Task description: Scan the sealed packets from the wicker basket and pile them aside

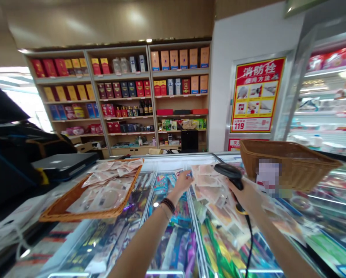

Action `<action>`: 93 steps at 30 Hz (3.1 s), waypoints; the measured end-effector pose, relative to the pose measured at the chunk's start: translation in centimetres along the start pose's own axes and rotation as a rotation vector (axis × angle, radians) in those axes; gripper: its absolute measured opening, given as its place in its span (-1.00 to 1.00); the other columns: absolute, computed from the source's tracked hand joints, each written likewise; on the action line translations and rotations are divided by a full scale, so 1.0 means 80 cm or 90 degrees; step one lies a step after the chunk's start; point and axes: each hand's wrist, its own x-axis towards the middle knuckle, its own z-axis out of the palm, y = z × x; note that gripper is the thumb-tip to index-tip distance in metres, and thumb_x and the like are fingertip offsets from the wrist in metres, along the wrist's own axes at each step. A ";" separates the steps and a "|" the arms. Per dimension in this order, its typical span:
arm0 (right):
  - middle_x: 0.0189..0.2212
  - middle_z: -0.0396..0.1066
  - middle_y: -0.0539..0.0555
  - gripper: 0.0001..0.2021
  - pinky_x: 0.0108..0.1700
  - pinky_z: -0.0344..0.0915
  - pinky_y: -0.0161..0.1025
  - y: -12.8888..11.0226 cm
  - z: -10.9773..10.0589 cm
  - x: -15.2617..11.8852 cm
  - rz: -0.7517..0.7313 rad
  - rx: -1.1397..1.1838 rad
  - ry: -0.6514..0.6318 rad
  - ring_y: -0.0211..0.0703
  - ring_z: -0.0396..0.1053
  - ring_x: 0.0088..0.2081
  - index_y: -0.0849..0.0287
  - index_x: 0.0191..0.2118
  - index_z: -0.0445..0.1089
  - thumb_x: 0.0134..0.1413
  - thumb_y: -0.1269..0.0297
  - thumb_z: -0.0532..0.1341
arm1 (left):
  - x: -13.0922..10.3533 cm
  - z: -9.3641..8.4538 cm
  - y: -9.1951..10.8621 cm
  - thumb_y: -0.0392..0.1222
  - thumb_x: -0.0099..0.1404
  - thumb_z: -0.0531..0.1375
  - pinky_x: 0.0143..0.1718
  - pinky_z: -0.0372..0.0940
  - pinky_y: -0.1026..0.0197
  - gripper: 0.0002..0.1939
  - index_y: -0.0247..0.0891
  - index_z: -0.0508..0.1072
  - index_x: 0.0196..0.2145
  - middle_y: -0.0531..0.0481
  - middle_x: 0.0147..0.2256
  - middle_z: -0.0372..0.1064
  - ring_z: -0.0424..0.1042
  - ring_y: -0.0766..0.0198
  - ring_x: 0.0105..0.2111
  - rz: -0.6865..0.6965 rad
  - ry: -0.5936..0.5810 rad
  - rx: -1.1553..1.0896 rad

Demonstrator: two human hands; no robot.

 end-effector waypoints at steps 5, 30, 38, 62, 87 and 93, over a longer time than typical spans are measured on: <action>-0.78 0.30 0.01 -0.54 -0.63 0.19 -0.22 -0.027 0.057 -0.002 -0.037 0.053 -0.067 -0.15 0.28 -0.72 0.03 -0.60 0.26 -0.05 -0.27 0.23 | -0.029 -0.097 0.019 -0.34 0.14 0.33 -0.14 0.51 0.11 -0.68 -0.29 0.65 -0.11 -0.16 -0.26 0.64 0.60 0.14 -0.30 0.009 0.063 0.113; -0.73 0.35 -0.01 -0.66 -0.43 0.23 -0.17 -0.087 0.239 -0.075 -0.127 -0.023 -0.281 0.02 0.44 -0.59 0.02 -0.44 0.32 0.09 -0.14 0.18 | -0.183 -0.362 0.086 -0.13 0.37 0.31 0.04 0.33 0.06 -0.63 -0.40 0.46 0.03 -0.45 0.01 0.54 0.53 -0.13 0.08 -0.261 0.258 0.865; -0.74 0.33 0.00 -0.64 -0.46 0.21 -0.17 -0.087 0.240 -0.078 -0.129 0.002 -0.281 0.02 0.43 -0.60 0.01 -0.44 0.32 0.07 -0.19 0.17 | -0.162 -0.316 0.067 -0.31 0.43 0.09 -0.01 0.37 0.06 -0.68 -0.28 0.26 0.12 -0.30 -0.02 0.51 0.55 0.04 -0.04 -0.009 0.422 0.402; -0.74 0.33 0.00 -0.62 -0.51 0.22 -0.20 -0.080 0.225 -0.084 -0.117 0.017 -0.351 -0.02 0.40 -0.63 0.02 -0.48 0.31 0.09 -0.19 0.18 | -0.131 -0.186 -0.034 -0.16 0.27 0.41 -0.06 0.51 0.18 -0.49 -0.18 0.43 0.15 -0.20 0.01 0.56 0.60 0.17 -0.05 -0.095 0.377 -0.358; -0.80 0.27 -0.05 -0.59 -0.59 0.19 -0.25 -0.080 0.161 -0.036 -0.087 0.069 -0.280 -0.17 0.28 -0.73 0.02 -0.54 0.25 0.09 -0.19 0.20 | -0.087 -0.169 -0.009 -0.37 0.30 0.33 -0.31 0.46 0.33 -0.83 -0.27 0.47 -0.16 0.03 -0.40 0.47 0.50 0.39 -0.45 -0.209 0.458 -0.351; -0.79 0.29 -0.04 -0.63 -0.63 0.18 -0.28 -0.060 0.059 0.013 -0.046 0.034 -0.114 -0.21 0.25 -0.74 0.04 -0.54 0.26 0.04 -0.12 0.19 | -0.024 -0.098 0.007 -0.38 0.26 0.34 -0.41 0.35 0.41 -0.86 -0.28 0.42 -0.34 0.10 -0.51 0.38 0.36 0.48 -0.56 -0.185 0.319 -0.349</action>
